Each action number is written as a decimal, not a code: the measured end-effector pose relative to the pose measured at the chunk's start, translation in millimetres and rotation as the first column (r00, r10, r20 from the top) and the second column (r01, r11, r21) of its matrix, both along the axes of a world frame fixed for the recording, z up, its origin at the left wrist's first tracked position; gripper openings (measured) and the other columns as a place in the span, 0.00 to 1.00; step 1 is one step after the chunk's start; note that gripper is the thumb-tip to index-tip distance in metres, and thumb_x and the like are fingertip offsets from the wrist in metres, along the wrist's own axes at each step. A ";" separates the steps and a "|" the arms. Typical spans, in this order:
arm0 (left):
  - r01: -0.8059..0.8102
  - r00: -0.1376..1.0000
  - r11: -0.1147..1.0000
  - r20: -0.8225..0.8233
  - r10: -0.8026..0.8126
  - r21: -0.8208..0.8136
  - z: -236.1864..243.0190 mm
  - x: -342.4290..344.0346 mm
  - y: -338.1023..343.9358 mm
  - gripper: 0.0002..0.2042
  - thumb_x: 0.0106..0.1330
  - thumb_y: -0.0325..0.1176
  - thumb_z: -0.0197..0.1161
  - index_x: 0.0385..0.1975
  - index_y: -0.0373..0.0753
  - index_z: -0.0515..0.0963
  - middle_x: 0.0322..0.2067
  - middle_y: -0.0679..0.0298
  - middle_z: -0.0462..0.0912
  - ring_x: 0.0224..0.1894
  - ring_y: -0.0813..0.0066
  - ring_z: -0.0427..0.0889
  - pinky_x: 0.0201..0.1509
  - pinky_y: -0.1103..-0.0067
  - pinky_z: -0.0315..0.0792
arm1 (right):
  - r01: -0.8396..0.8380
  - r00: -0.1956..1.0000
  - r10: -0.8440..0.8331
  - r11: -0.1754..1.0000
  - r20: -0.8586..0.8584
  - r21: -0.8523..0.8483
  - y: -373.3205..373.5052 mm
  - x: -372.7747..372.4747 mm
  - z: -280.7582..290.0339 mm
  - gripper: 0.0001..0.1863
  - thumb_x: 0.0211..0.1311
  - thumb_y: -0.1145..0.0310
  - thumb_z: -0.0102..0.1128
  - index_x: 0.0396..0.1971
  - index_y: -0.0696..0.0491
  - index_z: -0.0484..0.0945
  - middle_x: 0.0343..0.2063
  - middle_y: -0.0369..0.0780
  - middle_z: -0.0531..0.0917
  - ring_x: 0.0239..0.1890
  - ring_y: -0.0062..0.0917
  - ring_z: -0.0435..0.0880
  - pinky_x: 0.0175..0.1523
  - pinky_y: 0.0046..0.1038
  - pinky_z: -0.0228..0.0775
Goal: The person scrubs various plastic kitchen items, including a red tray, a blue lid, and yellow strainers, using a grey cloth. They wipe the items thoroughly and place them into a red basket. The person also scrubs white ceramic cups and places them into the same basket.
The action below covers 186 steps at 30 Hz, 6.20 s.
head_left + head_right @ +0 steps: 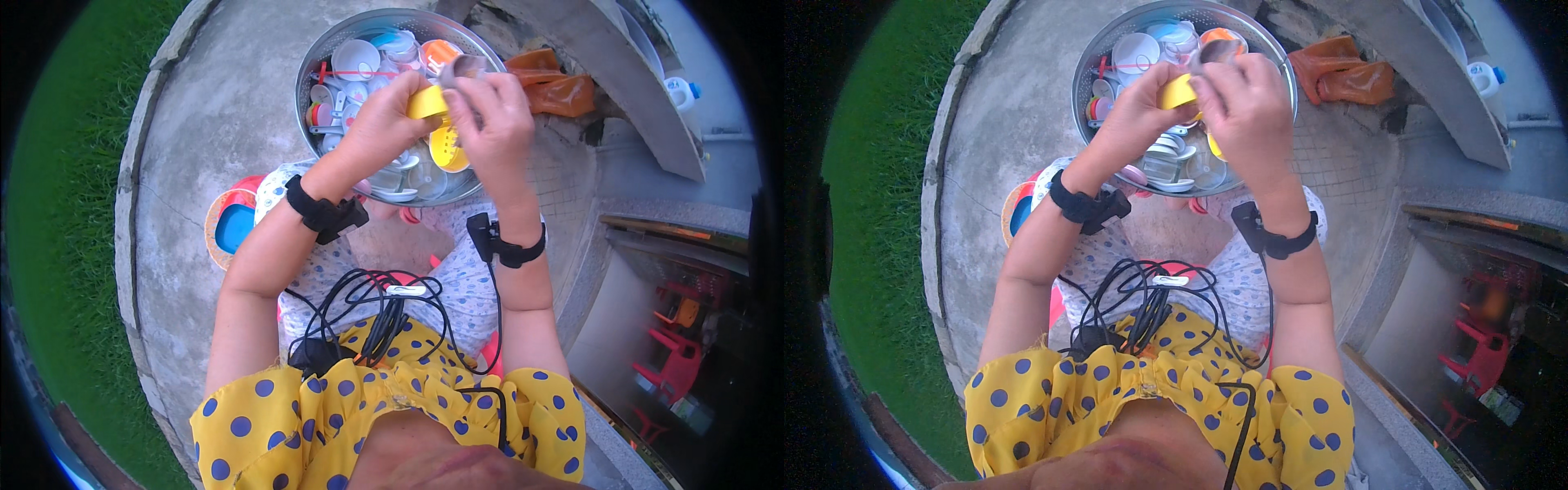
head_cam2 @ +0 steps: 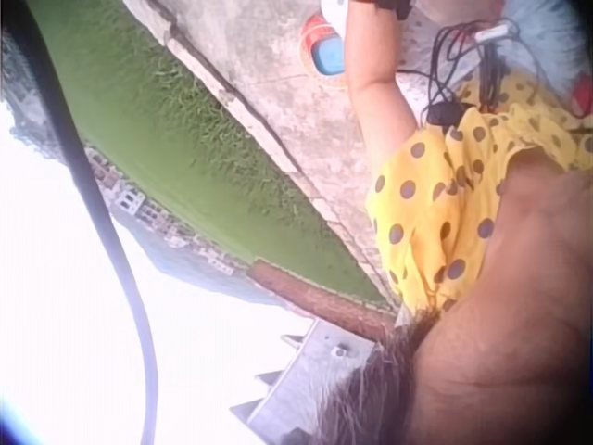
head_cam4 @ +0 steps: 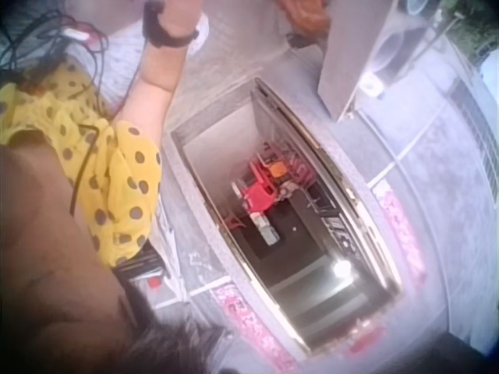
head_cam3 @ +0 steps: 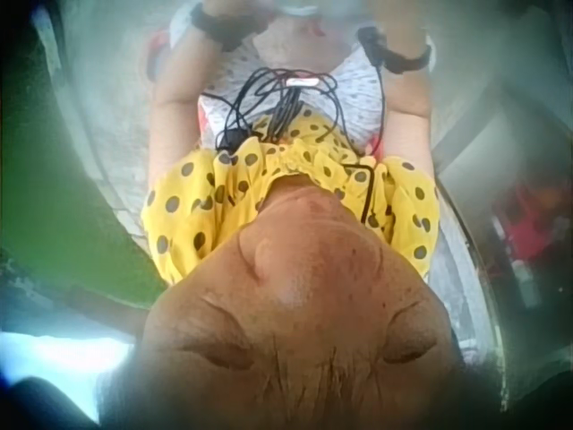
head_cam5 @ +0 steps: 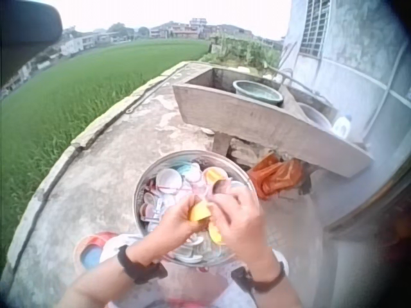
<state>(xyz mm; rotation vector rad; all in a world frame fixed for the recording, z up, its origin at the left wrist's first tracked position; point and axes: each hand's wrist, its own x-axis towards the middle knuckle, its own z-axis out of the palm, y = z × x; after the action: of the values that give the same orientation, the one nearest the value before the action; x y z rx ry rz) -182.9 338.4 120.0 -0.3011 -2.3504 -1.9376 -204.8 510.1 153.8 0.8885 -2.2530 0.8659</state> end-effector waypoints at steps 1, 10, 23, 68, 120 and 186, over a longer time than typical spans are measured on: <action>0.038 0.998 0.995 0.049 -0.043 0.096 0.3 0.2 -3.2 0.15 0.60 0.28 0.69 0.44 0.36 0.73 0.38 0.63 0.80 0.41 0.77 0.79 0.46 0.79 0.74 | 0.002 0.998 0.002 0.997 0.063 -0.073 5.5 -3.8 -1.0 0.10 0.58 0.68 0.68 0.38 0.55 0.82 0.34 0.40 0.77 0.35 0.32 0.78 0.38 0.31 0.71; 0.030 0.906 0.540 0.206 -0.371 0.841 19.5 -7.1 -24.5 0.17 0.64 0.27 0.64 0.52 0.32 0.74 0.49 0.58 0.81 0.50 0.72 0.82 0.58 0.75 0.75 | 0.046 0.964 0.068 0.909 0.255 -0.413 7.8 -7.9 -6.4 0.13 0.67 0.64 0.62 0.37 0.60 0.80 0.32 0.37 0.77 0.33 0.22 0.77 0.37 0.23 0.69; -0.042 0.946 0.676 0.247 -0.209 0.736 6.6 -12.0 -26.8 0.18 0.64 0.31 0.66 0.51 0.32 0.73 0.46 0.58 0.83 0.47 0.73 0.84 0.55 0.77 0.76 | 0.025 0.998 -0.011 0.976 0.067 -0.217 2.7 -2.8 -2.7 0.10 0.59 0.70 0.68 0.38 0.58 0.82 0.32 0.40 0.77 0.32 0.28 0.78 0.36 0.28 0.71; -0.066 0.915 0.722 0.330 -0.231 0.688 1.1 -14.0 -22.8 0.24 0.78 0.49 0.40 0.57 0.36 0.72 0.48 0.61 0.81 0.50 0.73 0.82 0.52 0.74 0.77 | -0.286 0.939 0.274 0.958 0.209 0.031 -10.9 17.3 -3.9 0.16 0.55 0.70 0.69 0.45 0.55 0.83 0.34 0.42 0.76 0.36 0.34 0.79 0.40 0.33 0.72; -0.115 0.866 0.367 0.273 -0.418 0.923 8.9 -13.9 -25.1 0.18 0.74 0.40 0.51 0.54 0.32 0.73 0.51 0.55 0.82 0.51 0.66 0.84 0.57 0.71 0.78 | 0.232 0.438 0.707 0.509 0.556 -0.829 -1.0 8.6 8.0 0.23 0.67 0.59 0.64 0.52 0.62 0.76 0.41 0.37 0.83 0.42 0.17 0.83 0.47 0.19 0.75; 0.078 0.804 0.588 0.298 -0.515 0.805 14.4 -10.2 -19.0 0.34 0.69 0.69 0.37 0.59 0.47 0.70 0.52 0.64 0.80 0.56 0.70 0.80 0.56 0.67 0.78 | 0.217 0.968 -0.193 0.966 0.162 -0.142 4.0 6.7 -1.2 0.09 0.65 0.66 0.63 0.36 0.58 0.82 0.33 0.41 0.75 0.32 0.29 0.79 0.34 0.29 0.72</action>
<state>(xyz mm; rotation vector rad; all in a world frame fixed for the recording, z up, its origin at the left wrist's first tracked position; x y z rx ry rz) -193.1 319.4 134.4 -0.1323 -1.4203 -3.3214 -198.1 514.1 152.7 0.5223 -2.3117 1.0255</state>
